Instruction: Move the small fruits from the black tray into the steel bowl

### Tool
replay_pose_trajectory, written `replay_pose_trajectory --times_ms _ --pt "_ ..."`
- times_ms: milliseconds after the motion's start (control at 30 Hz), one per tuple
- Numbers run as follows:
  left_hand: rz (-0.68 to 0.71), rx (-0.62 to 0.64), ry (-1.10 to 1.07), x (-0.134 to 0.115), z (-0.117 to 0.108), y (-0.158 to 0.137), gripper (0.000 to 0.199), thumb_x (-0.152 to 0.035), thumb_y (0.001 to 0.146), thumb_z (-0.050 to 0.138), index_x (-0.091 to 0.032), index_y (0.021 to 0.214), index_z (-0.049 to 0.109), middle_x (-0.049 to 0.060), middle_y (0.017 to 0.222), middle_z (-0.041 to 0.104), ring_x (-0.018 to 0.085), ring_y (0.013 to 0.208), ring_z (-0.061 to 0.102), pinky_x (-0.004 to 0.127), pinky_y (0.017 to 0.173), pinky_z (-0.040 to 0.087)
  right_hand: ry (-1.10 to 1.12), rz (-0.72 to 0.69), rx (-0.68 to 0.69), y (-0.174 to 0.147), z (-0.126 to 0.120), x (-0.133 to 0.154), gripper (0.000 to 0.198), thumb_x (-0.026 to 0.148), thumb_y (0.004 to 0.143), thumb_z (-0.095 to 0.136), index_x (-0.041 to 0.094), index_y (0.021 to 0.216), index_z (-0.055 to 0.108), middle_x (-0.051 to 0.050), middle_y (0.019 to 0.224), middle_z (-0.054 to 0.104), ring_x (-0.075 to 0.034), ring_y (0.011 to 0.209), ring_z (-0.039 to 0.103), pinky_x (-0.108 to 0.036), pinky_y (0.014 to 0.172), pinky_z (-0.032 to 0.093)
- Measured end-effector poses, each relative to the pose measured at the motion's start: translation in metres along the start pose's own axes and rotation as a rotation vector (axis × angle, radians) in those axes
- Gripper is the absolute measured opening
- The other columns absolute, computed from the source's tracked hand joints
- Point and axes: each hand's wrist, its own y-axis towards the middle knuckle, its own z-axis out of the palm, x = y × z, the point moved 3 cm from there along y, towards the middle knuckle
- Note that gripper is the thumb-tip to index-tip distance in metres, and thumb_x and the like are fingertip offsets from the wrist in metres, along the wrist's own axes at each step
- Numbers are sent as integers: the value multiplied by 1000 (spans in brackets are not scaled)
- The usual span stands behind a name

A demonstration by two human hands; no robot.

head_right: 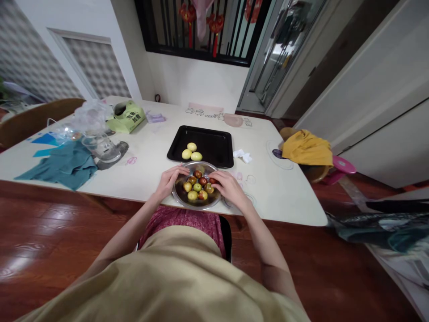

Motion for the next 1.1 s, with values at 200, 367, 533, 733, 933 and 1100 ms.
replay_pose_trajectory --times_ms 200,367,533,733,933,1100 --pt "-18 -8 6 1 1 0 58 -58 111 37 -21 94 79 9 107 82 26 109 76 54 128 44 -2 25 30 0 6 -5 24 17 99 64 26 114 81 -8 115 81 -29 109 76 -49 100 62" --pt "-21 -4 0 -1 1 1 58 -58 111 37 -21 94 79 9 106 82 26 109 76 55 128 43 -3 33 17 -2 7 -2 25 16 101 61 26 108 83 -7 110 82 -27 104 77 -46 99 63" --pt "-23 0 3 0 0 1 59 -59 110 38 -21 93 79 9 106 82 26 109 76 55 128 43 -3 41 25 -3 9 -1 23 21 102 62 27 107 83 -7 108 83 -27 102 78 -45 97 64" --pt "-21 -20 -3 2 0 0 57 -57 111 39 -21 93 79 9 107 82 26 108 77 55 127 44 10 42 -167 -13 6 8 21 31 106 61 26 110 81 -8 110 82 -27 104 77 -49 97 63" --pt "-22 -16 4 3 0 1 60 -59 111 37 -21 93 79 9 106 82 26 108 77 55 127 44 48 83 -453 -33 13 5 22 32 106 59 28 108 81 -9 110 81 -29 110 75 -53 100 62" --pt "-16 -19 24 2 0 1 58 -57 111 36 -21 95 79 9 109 82 26 110 76 55 126 46 66 91 -512 -39 24 3 30 30 109 50 28 110 80 -9 116 81 -30 119 73 -57 105 61"
